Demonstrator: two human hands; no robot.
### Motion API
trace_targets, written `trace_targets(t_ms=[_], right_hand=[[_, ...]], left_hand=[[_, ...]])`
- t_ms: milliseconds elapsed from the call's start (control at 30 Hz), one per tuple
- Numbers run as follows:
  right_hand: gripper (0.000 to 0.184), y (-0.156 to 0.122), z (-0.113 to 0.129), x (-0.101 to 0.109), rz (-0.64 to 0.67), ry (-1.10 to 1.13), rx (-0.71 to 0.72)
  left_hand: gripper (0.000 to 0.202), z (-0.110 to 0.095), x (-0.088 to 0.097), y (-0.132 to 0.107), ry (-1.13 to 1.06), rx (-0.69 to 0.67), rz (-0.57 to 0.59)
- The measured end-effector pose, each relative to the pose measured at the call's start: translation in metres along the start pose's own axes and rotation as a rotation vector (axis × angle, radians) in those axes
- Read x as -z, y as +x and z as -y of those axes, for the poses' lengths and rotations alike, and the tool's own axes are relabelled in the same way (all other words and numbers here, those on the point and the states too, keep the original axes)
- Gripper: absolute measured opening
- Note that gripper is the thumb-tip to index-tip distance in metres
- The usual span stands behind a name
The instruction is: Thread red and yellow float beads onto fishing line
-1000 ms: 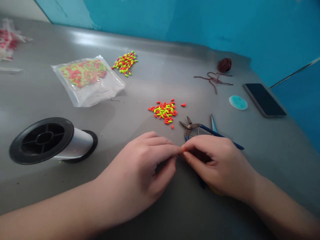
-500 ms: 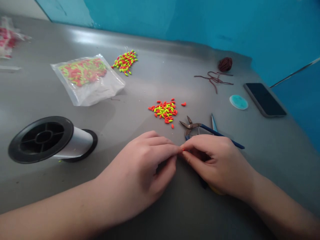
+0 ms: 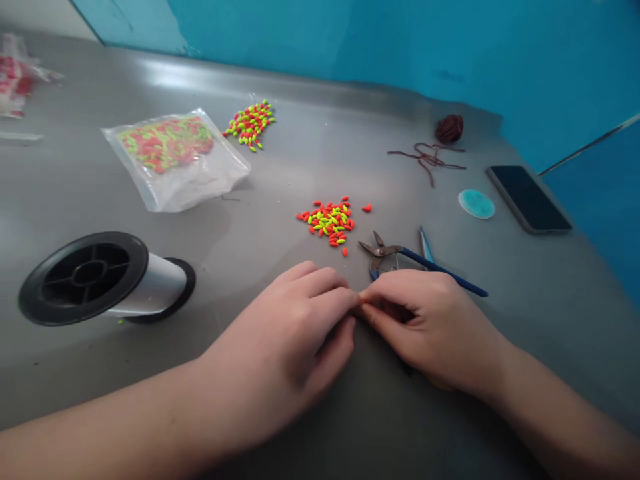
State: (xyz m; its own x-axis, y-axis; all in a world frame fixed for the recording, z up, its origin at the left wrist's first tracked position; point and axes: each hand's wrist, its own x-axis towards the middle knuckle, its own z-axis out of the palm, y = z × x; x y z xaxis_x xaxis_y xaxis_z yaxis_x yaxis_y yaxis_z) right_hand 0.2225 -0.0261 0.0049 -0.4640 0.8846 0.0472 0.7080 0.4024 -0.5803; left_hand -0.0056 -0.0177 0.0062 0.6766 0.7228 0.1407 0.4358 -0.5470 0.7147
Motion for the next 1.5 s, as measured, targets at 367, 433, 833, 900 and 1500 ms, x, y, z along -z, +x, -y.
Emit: trace_targets(t_ms=[367,433,833,900,1500], right_hand=[[0.012,0.003,-0.001,0.005,-0.039,0.078,-0.032],[0.014,0.004,0.002,0.007,-0.052,0.109,-0.052],[0.013,0.0,0.015,0.01,-0.09,0.735,-0.255],[0.01,0.0,0.015,0.009,-0.052,0.836,-0.241],[0.093,-0.001,-0.016,0.015,-0.132,-0.568,-0.145]], left_hand=[[0.03,0.003,-0.003,-0.005,-0.017,0.064,-0.085],[0.03,0.002,-0.002,-0.007,-0.055,0.093,-0.087],[0.025,-0.013,0.003,0.003,-1.157,0.539,-0.004],[0.023,-0.012,0.003,0.005,-1.241,0.579,0.014],[0.008,-0.013,0.017,0.008,-1.593,0.855,-0.022]])
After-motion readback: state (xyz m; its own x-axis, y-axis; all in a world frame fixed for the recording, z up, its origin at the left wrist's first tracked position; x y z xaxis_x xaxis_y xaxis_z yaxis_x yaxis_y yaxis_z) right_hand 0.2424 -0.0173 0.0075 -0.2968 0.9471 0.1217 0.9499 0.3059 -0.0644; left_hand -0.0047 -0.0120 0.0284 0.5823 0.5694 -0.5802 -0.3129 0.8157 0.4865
